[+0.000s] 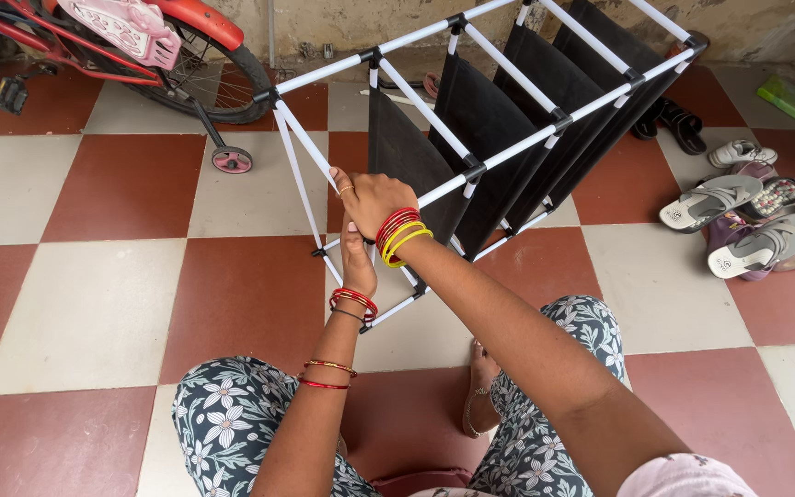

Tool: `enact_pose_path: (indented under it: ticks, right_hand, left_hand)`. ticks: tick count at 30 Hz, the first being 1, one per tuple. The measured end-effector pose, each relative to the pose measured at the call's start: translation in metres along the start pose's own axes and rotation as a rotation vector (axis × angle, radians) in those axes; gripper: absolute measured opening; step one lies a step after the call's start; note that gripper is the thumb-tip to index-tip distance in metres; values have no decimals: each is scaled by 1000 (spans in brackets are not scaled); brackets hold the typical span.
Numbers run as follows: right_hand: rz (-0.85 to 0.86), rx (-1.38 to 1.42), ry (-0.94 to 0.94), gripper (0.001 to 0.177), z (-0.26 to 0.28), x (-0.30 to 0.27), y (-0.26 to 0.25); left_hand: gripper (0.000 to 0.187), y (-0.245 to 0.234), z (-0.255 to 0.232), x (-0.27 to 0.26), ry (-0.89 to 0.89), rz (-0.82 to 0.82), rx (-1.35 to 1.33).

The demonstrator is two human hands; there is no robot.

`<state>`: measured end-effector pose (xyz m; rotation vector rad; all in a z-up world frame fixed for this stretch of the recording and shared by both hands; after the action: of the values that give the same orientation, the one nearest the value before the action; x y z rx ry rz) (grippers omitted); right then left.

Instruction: The person assembles a portable shoe rack by fitting white plastic tubes into black fabric shelf connectors and then tilting the completed frame upright.

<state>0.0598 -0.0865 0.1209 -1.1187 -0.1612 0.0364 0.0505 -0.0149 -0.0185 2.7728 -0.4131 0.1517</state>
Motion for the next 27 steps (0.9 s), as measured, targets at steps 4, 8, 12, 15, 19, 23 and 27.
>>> enact_pose_path:
  ticks: [4,8,12,15,19,23,27]
  right_hand:
    - [-29,47,-44,74,3,1,-2]
    - [19,6,-4,72,3,1,-1]
    - [-41,-6,-32,69,8,-4,-7]
    - [23,-12,-2,76,10,-4,-8]
    - [-7,-20,-22,76,12,-6,-12]
    - [16,-22,-5,74,12,-6,-13]
    - [40,-16,3,75,13,-6,-13]
  left_hand:
    - [91,1,-15,-3,156,47,12]
    - [72,-14,-34,-8,84,-176,292]
    - [51,-43,-79,-8,311,-528,374]
    - [29,-59,-118,17,337,-639,676]
    - [73,-74,-154,78,309,-456,999]
    - [73,-84,-166,138,360,-356,1329]
    - [57,-96,-168,168,337,-299,1396]
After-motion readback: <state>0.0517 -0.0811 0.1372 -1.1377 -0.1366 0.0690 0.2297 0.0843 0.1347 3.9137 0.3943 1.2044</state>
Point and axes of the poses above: each hand's wrist, its own x-axis towards the middle knuckle, its own y-axis out of the palm, z = x × y, the point moved 4 cm from there along x, towards the middle knuckle, and after that the axes turned 13 degrees about -y, right-handed, at the moved point
